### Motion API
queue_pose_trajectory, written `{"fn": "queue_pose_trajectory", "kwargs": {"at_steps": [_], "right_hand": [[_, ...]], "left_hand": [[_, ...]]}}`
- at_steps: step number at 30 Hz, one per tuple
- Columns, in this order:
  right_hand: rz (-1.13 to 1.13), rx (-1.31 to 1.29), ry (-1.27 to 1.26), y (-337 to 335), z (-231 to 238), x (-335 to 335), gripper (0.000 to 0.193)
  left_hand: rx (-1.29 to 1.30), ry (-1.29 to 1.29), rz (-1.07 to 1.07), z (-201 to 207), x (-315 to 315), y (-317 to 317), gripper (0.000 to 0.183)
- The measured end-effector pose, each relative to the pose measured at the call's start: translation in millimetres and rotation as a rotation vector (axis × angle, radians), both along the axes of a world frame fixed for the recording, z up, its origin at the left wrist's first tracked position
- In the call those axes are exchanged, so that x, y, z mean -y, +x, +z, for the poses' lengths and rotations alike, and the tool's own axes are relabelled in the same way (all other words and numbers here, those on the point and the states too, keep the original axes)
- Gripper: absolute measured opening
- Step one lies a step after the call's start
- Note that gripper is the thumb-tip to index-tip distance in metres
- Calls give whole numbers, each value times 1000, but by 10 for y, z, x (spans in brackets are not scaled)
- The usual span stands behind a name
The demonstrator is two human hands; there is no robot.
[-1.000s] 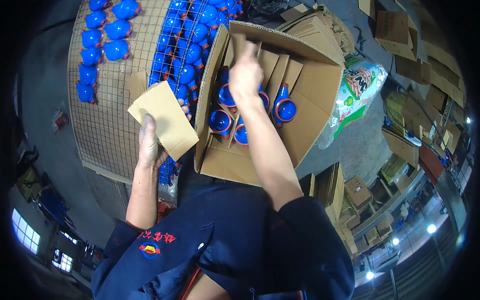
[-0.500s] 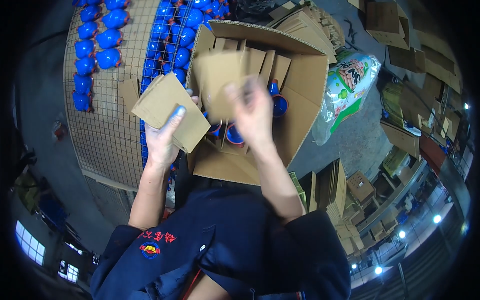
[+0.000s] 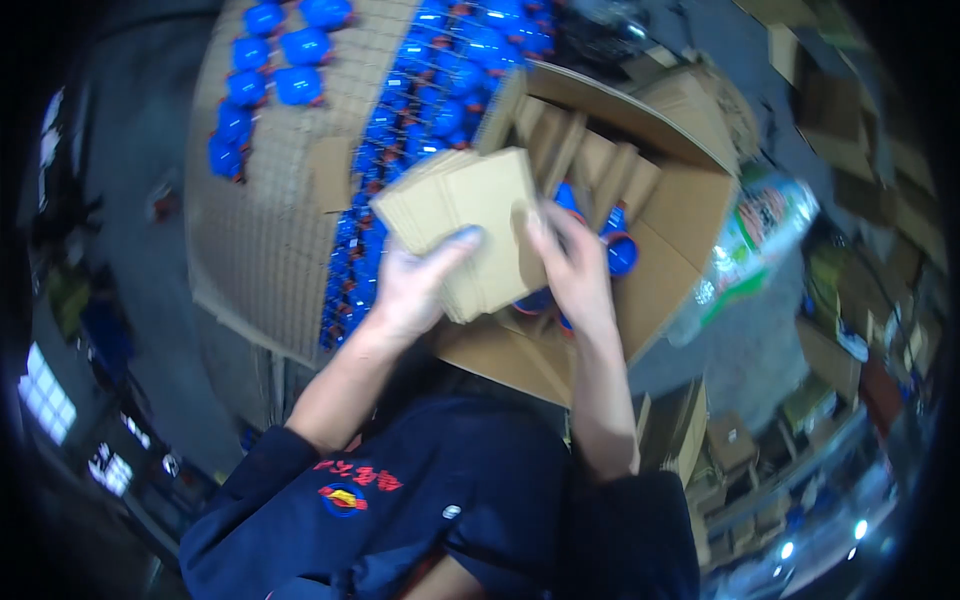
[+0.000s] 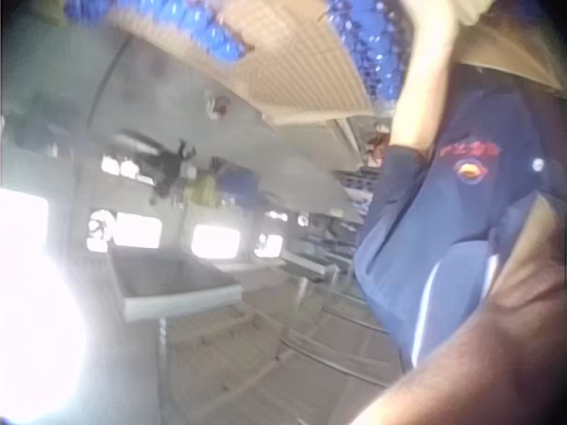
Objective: The person picks up blue objects from a metal rack by hand and places them into the partitions of a cardboard box.
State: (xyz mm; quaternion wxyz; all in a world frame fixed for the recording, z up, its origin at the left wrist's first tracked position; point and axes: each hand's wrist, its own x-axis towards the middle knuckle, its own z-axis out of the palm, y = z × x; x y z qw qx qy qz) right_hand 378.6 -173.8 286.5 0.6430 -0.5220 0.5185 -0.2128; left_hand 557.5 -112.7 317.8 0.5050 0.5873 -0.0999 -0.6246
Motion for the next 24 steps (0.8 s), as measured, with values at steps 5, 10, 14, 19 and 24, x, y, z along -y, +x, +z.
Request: {"fn": "queue_pose_trajectory", "kwargs": {"at_steps": [5,10,14,19,24], "right_hand": [[-369,-630,-415,-754,-432,61,37],[-254,-1166,-224,-1020,-1505,293,46],[-133,-1143,-165,-964,-1575,283,48],[-253,-990,-573,-411,-852,328,50],[-234,-337,-940,1135,-80,451,37]], "left_hand": [[-215,86,145,-71,-65,590,49],[-444,140,308,-701,-655,1963,53],[492,316,300,-1556,-1274,3103,49],[699,587,305,-2451,-1273,4488,57],[950,556,318,-2780,-987,4985,60]]}}
